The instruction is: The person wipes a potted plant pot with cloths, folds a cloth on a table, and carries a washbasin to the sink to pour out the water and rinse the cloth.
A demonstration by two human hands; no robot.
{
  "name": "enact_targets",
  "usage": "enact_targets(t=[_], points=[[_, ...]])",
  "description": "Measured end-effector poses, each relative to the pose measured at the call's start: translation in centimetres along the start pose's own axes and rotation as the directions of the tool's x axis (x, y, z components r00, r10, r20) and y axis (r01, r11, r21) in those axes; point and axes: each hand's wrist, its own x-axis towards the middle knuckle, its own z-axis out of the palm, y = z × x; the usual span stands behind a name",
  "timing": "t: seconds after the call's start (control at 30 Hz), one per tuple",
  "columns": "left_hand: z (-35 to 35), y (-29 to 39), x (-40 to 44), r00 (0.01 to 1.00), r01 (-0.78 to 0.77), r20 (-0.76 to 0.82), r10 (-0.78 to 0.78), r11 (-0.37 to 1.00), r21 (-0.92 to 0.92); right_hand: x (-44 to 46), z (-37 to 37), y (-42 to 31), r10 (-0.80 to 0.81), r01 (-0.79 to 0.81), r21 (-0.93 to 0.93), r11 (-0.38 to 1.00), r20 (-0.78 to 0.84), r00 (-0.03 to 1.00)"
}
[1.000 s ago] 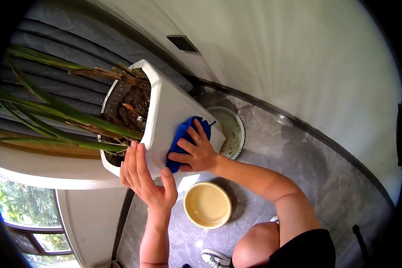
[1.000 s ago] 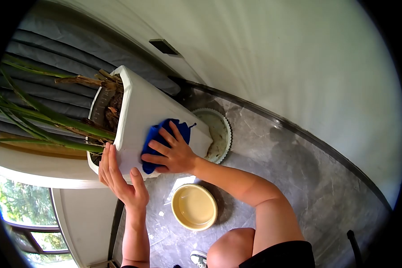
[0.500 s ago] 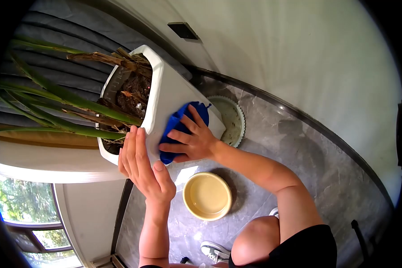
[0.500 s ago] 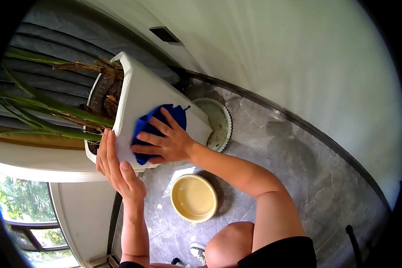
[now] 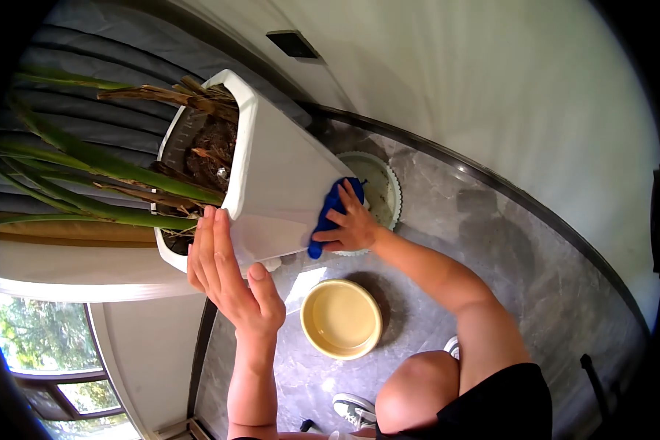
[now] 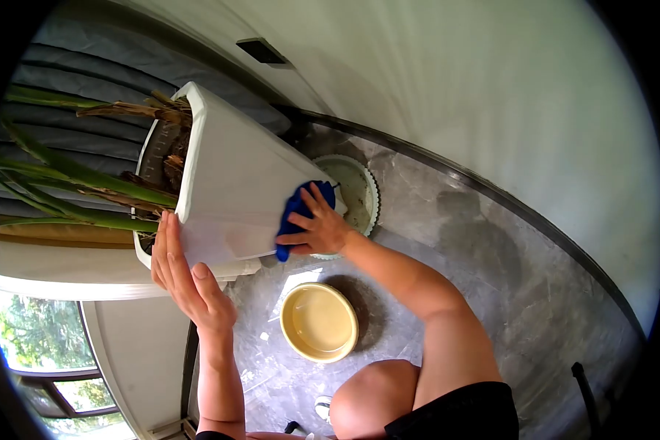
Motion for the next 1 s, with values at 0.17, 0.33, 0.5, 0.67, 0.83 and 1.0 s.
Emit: enact_targets(t=[0.17, 0.33, 0.5, 0.67, 0.83, 1.0], points=[[0.4, 0.3, 0.0, 0.999, 0.017, -0.032, -0.017, 1.000, -0.001, -7.1, 0.6, 2.4, 0.041, -0.040, -0.012, 0.999, 0.097, 0.994], [0.8, 0.2, -0.1, 0.999, 0.021, -0.050, -0.019, 0.999, 0.036, -10.4, 0.9, 3.1, 0.105, -0.106, -0.002, 0.994, 0.139, 0.985], [0.8, 0.1, -0.1, 0.999, 0.020, -0.051, -0.019, 0.999, 0.030, -10.3, 0.7, 2.9, 0.116, -0.113, -0.025, 0.993, 0.163, 0.980], [0.5, 0.2, -0.1, 0.999, 0.008, -0.054, -0.008, 1.000, -0.002, -3.4, -1.2, 2.3, 0.105, -0.114, 0.048, 0.992, 0.160, 0.982], [-0.3, -0.1, -0.2, 1.000, -0.013, -0.001, 0.013, 1.000, -0.003, 5.9, -2.2, -1.1, 0.141, -0.136, 0.114, 0.984, -0.041, 0.989], [-0.5, -0.7, -1.1, 0.999, -0.041, 0.006, 0.040, 0.998, 0.047, 14.3, -3.1, -5.2, 0.104, -0.099, 0.038, 0.994, -0.166, 0.981]])
